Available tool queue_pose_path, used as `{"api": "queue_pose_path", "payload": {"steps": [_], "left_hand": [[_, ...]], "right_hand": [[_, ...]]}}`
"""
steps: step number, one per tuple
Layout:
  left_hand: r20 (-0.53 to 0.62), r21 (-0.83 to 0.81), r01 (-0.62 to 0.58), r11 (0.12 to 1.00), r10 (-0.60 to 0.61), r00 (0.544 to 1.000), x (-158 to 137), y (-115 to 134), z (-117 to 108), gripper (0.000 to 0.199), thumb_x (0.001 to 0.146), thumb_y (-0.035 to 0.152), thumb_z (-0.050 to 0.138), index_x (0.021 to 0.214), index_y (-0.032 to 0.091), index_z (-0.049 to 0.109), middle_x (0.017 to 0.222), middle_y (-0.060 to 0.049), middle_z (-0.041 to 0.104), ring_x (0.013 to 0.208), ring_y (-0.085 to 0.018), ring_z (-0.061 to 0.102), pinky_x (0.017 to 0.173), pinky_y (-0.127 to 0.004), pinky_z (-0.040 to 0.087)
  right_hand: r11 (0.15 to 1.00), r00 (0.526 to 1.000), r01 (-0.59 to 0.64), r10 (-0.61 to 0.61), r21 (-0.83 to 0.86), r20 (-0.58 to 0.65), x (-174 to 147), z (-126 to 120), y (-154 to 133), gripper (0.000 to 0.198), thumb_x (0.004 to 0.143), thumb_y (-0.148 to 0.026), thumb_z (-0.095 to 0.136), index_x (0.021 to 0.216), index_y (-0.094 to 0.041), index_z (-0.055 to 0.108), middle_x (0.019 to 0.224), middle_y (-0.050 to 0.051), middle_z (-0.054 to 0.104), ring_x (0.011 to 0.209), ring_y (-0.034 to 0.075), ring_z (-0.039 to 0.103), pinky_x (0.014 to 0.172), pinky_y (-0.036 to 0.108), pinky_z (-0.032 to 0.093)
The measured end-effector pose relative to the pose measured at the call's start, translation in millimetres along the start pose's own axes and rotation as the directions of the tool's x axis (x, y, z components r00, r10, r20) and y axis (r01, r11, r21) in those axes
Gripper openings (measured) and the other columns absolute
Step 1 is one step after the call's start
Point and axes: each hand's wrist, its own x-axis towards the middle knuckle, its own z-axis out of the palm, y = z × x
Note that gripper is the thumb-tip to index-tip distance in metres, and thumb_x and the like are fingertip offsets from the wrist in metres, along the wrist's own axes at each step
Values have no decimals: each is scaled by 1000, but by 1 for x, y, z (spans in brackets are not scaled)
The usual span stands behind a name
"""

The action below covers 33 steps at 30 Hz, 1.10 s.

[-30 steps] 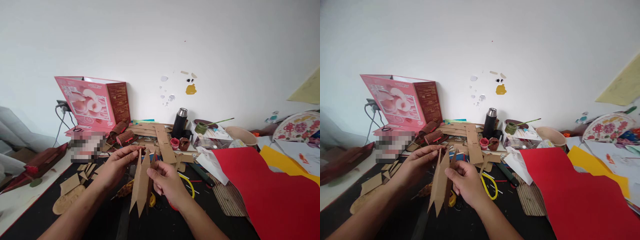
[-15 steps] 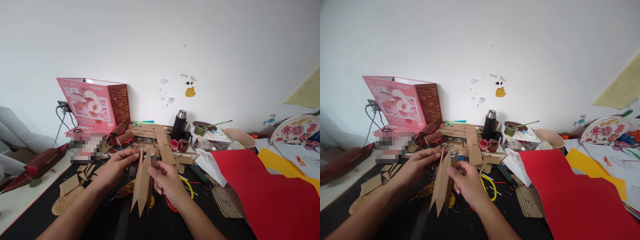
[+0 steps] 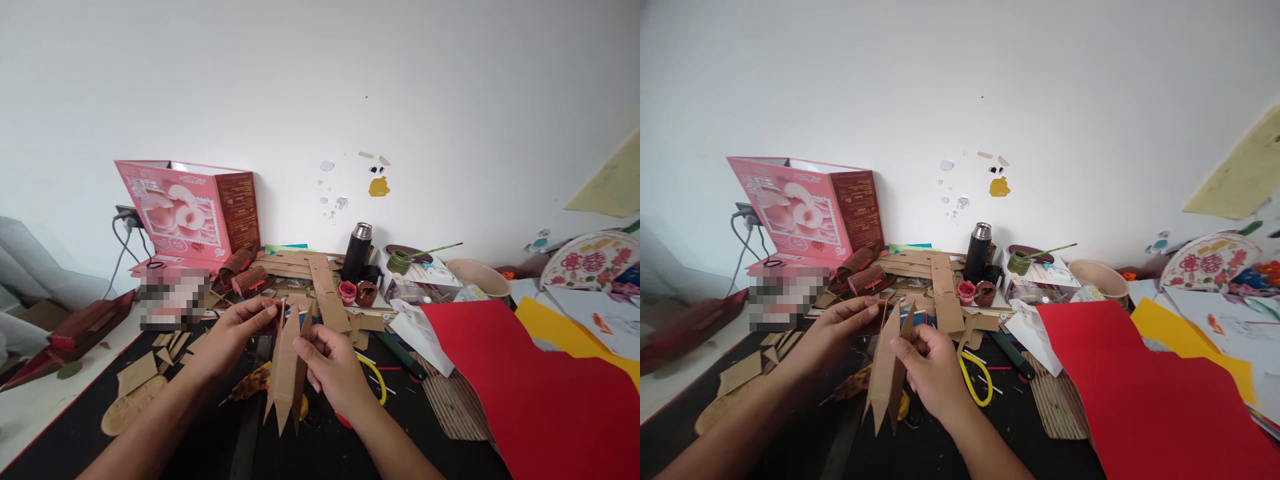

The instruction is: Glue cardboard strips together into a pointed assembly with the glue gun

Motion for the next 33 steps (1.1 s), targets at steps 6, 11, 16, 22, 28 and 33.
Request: {"api": "queue_pose_path", "payload": {"steps": [6,11,16,22,28,33], "left_hand": [[-4,80,-8,997,8,1000,-1,5,2,46,82,64,86,95,20,85,86,-5,75,80,-20,59,76,-30,46],[22,89,3,996,-5,1000,-4,7,2,48,78,64,89,96,20,85,89,-5,75,82,-20,60,77,-29,47],[43,51,26,998,-29,999,-6,8,5,39,76,56,93,90,21,84,88,-4,75,80,-19,62,75,-28,48],[62,-8,52,999,-52,997,-4,6,3,38,79,53,93,88,18,85,82,-5,74,72,-17,61,68,-25,47],[-34,-317,76,945,-92,995,3,10,-6,42,63,48,103,82,15,86,73,-6,76,64,-15,64,62,-23,52],[22,-444,103,890,-104,994,3,12,-7,51,54,43,108,91,15,89,81,-10,83,73,-17,74,70,-22,60]], "right_hand": [[998,1000,15,-16,-63,-26,-1,0,1,64,81,-82,78,80,-22,59,59,-9,45,41,7,34,41,23,23],[982,998,50,-58,-182,-38,-3,-1,4,62,86,-82,74,82,-21,62,59,-7,46,46,9,36,45,24,24],[976,998,64,-69,-206,-15,-5,1,3,62,87,-81,73,83,-20,64,61,-6,48,49,10,37,46,24,25],[987,999,49,-47,-150,17,-6,3,1,63,86,-83,73,87,-21,66,63,-6,48,46,9,38,44,24,26],[1000,1000,3,-3,-19,-30,-2,2,-1,71,79,-91,72,85,-22,61,49,-11,43,40,9,35,40,23,27],[999,998,-37,38,7,-55,-1,2,-4,73,75,-93,74,87,-21,65,49,-11,43,40,9,35,39,23,26]]}}
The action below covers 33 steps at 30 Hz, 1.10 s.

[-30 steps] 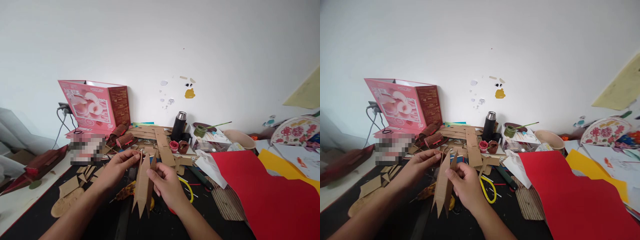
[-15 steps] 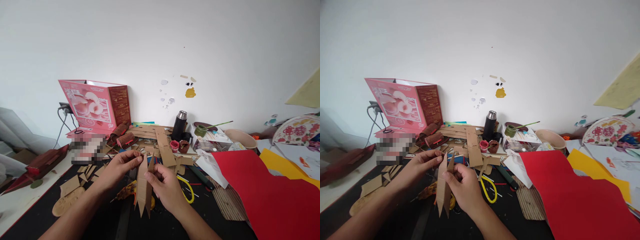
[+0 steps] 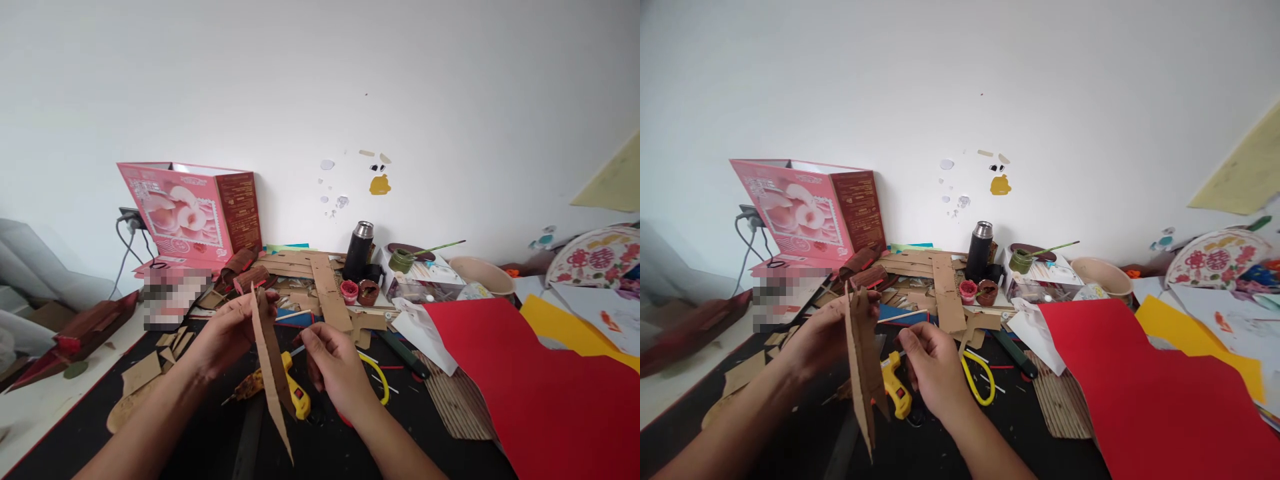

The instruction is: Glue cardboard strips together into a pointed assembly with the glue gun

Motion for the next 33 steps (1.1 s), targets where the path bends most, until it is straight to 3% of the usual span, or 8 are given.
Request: {"api": "queue_pose_path", "payload": {"steps": [10,17,26,33], "left_hand": [[93,-12,74,997,-73,993,-7,-10,1,48,61,40,106,99,16,89,92,-12,84,82,-21,78,74,-25,63],[161,8,80,997,-81,984,-8,-10,-2,52,67,40,103,111,16,87,95,-12,84,84,-22,77,75,-27,63],[88,-45,29,999,-25,996,-3,-5,3,44,65,38,104,99,16,87,86,-8,82,77,-17,74,71,-23,61],[31,2,3,1000,-3,1000,-5,-5,5,38,64,39,104,87,17,84,82,-6,80,74,-15,71,70,-21,60]], "right_hand": [[995,989,-57,67,-80,132,-3,5,1,63,80,-83,79,87,-22,66,63,-7,51,49,10,41,46,24,29],[985,990,10,14,-171,141,-6,5,-2,55,84,-75,80,78,-22,66,63,-5,50,56,13,44,52,26,29],[984,991,1,24,-179,135,-6,4,0,52,85,-73,79,79,-23,68,65,-3,53,59,15,46,54,27,31],[978,990,27,3,-205,140,-7,5,2,48,88,-68,80,79,-22,69,65,-3,53,61,15,48,55,27,31]]}}
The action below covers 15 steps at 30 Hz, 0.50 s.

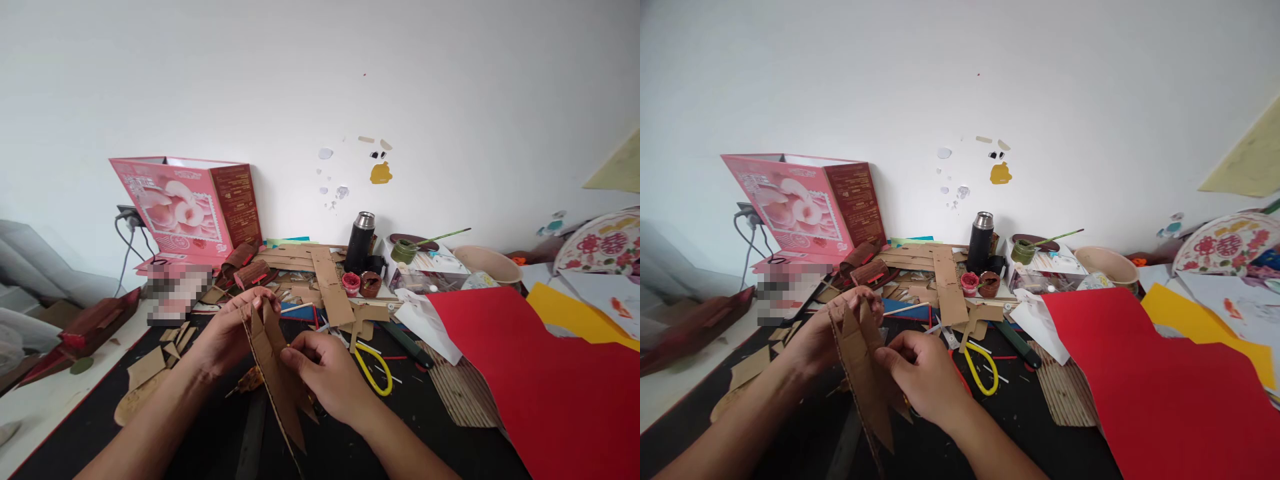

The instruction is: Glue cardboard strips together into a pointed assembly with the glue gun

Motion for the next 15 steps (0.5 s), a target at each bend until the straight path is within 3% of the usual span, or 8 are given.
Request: {"api": "queue_pose_path", "payload": {"steps": [9,12,15], "left_hand": [[-90,-62,-2,998,-4,996,5,2,-3,41,58,34,107,88,17,85,83,-5,80,72,-14,71,67,-20,59],[-124,-78,-34,996,25,992,6,6,-4,39,66,36,103,95,19,86,90,-5,82,77,-17,73,71,-23,60],[-89,-38,-75,996,72,993,4,14,-3,47,77,54,94,106,19,86,101,-9,83,92,-24,74,82,-30,62]], "right_hand": [[990,997,51,-59,-130,-56,-1,0,2,38,95,-55,74,81,-20,72,71,0,62,66,17,53,58,28,34],[979,988,83,-105,-185,-110,-2,-2,0,35,98,-52,70,83,-20,72,70,1,63,65,17,54,58,28,34],[954,970,121,-173,-275,-173,-3,-4,-1,36,99,-52,67,83,-21,74,66,0,62,61,17,54,57,28,34]]}}
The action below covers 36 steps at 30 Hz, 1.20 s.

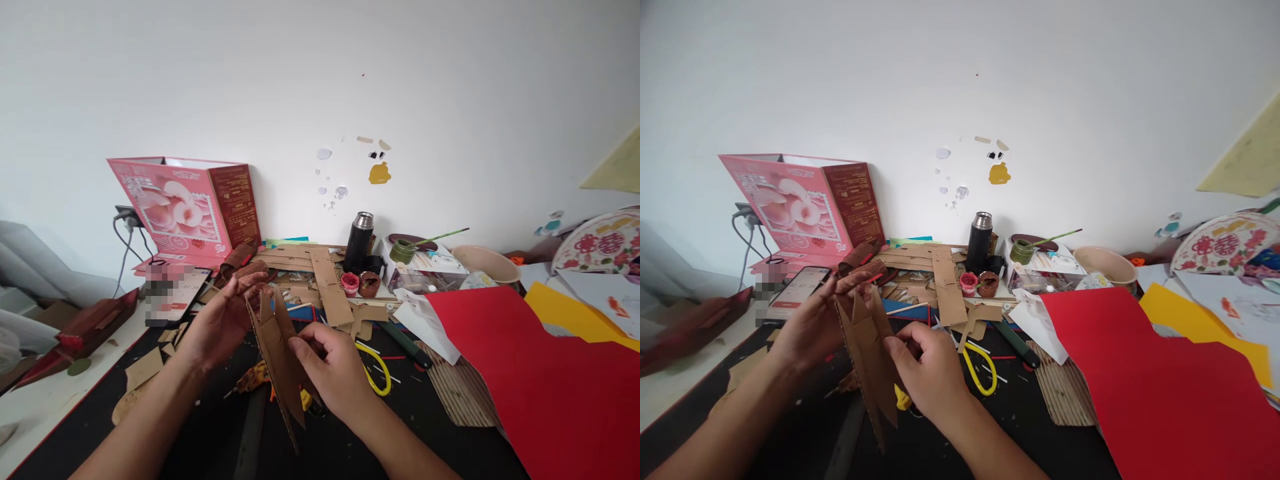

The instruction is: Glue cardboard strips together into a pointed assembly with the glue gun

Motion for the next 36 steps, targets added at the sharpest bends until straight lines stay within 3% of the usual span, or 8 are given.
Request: {"api": "queue_pose_path", "payload": {"steps": [5,8,13,17,24,36], "left_hand": [[111,141,-75,987,60,992,-8,9,4,82,68,81,87,122,19,85,118,-13,81,108,-30,70,90,-35,61],[151,214,-150,965,119,981,-10,7,2,76,69,76,89,120,19,86,116,-14,82,109,-31,70,89,-35,60],[135,263,-160,951,128,982,-9,6,-2,52,70,59,95,105,20,89,104,-13,84,93,-28,73,81,-33,60],[121,292,-176,940,146,982,-11,10,-3,52,68,61,95,102,22,88,102,-12,83,91,-27,73,80,-33,60],[49,470,-155,869,150,988,-12,7,1,37,70,50,100,93,25,86,100,-7,79,97,-24,71,84,-27,56],[-13,521,-120,845,148,989,-10,6,1,43,65,55,100,85,22,82,86,-4,74,80,-18,64,69,-25,49]], "right_hand": [[953,979,160,-186,-255,-80,-1,0,3,31,103,-46,66,87,-22,78,66,2,68,59,18,58,59,29,36],[901,954,238,-286,-362,-87,-2,2,7,30,105,-42,64,87,-23,78,63,1,68,54,16,57,56,29,32],[818,900,342,-427,-462,-90,-3,5,13,29,107,-34,61,86,-21,77,62,0,70,53,15,61,56,29,31],[779,886,363,-459,-512,-69,-3,6,14,28,107,-32,62,85,-21,75,62,0,71,54,15,64,56,29,31],[751,871,377,-487,-542,-69,-3,6,15,28,107,-31,62,85,-20,74,62,0,72,53,15,66,56,30,30],[730,882,360,-470,-581,-45,-4,7,14,22,104,-29,66,86,-20,74,64,0,75,55,16,70,58,29,31]]}}
